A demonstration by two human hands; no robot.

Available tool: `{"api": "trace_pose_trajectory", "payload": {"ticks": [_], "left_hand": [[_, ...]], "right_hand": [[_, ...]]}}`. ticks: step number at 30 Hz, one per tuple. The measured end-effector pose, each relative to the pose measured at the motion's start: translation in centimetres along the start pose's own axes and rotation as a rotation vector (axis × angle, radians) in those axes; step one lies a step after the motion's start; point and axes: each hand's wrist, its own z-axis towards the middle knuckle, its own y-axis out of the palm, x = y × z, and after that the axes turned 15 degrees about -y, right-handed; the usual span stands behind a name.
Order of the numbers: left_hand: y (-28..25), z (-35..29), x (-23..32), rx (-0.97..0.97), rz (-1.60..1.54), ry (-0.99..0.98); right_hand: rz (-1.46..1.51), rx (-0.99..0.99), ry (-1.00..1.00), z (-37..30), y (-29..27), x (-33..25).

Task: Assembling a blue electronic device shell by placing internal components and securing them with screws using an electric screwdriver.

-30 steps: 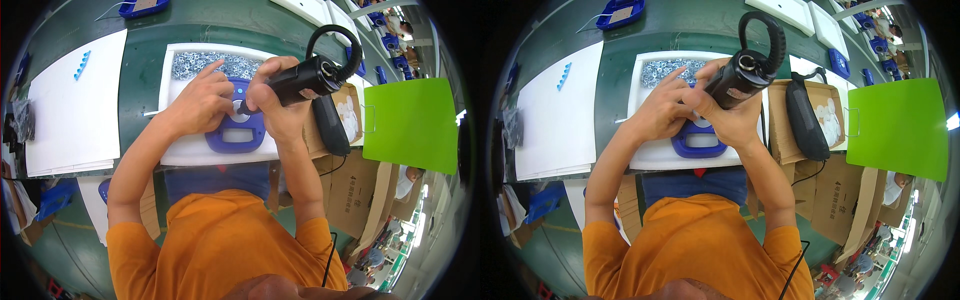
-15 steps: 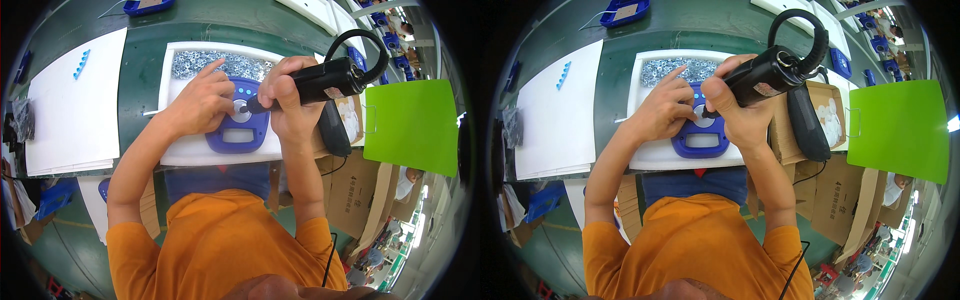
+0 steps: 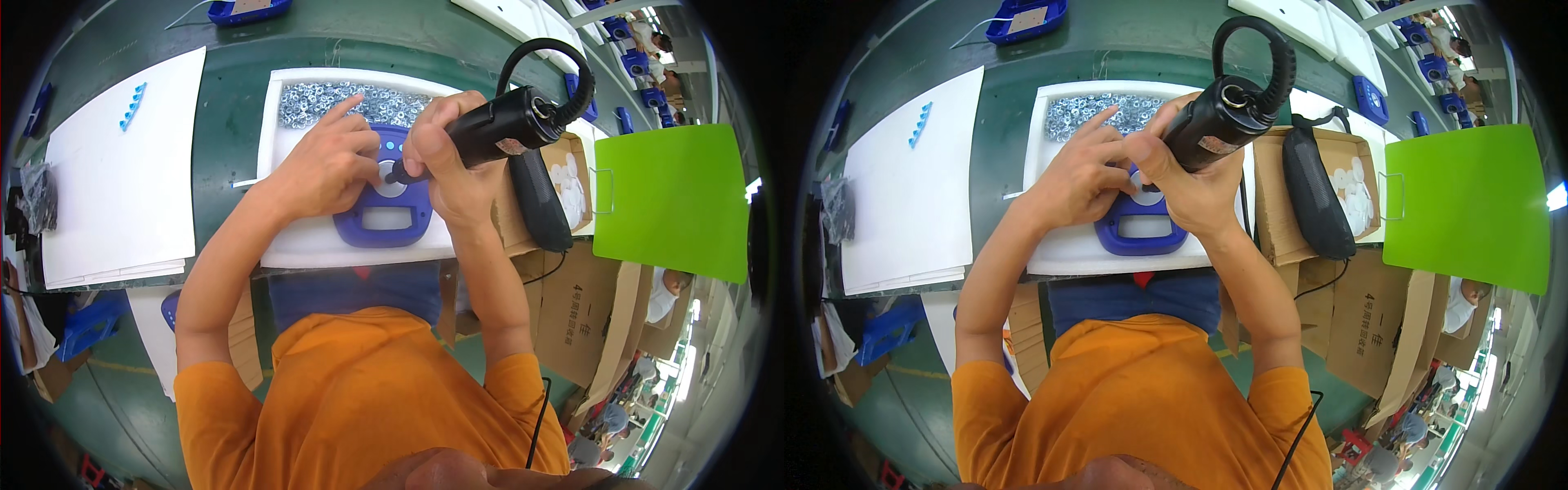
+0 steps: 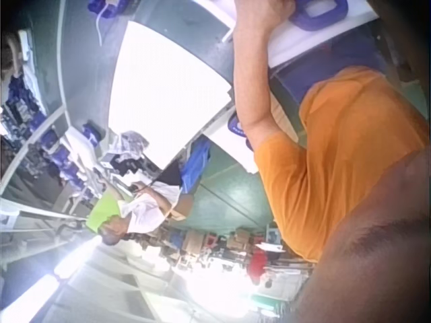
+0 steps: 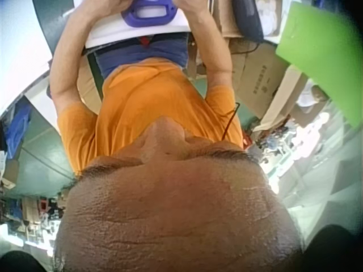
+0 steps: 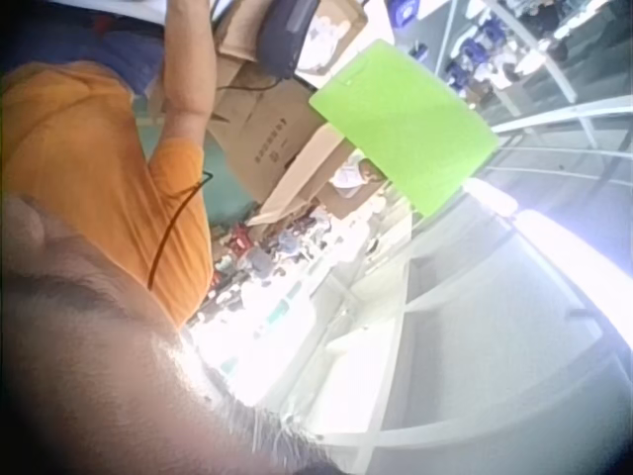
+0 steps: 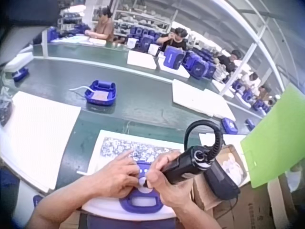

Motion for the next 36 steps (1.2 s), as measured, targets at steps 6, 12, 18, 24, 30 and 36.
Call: {"api": "trace_pose_trajectory", "payload": {"ticks": [6,12,18,24,30,36], "left_hand": [[0.0,0.0,-0.1,-0.014,-0.004,0.035],[-0.1,-0.3,0.3,-0.053,0.009,-0.024],[-0.1,-0.3,0.0,-0.069,-0.002,-0.025],[0.2,-0.1,-0.2,-0.056,-0.013,-0.009],[-0.4,-0.2,0.3,-0.074,0.002,-0.031],[-0.3,-0.3,0.3,-0.03,-0.026,-0.02]], "right_hand": [[0.019,-0.069,0.05,-0.7,-0.5,-0.3],[0.089,-0.134,0.088,-0.5,-0.4,-1.0],[0.138,0.073,0.175,-0.2,0.5,-1.1],[0.11,0.086,0.169,0.6,0.8,-1.7],[-0.053,-0.219,-0.008,0.6,-0.8,-1.9],[0.063,-0.018,-0.137,1.8,-0.6,-4.0]]}}
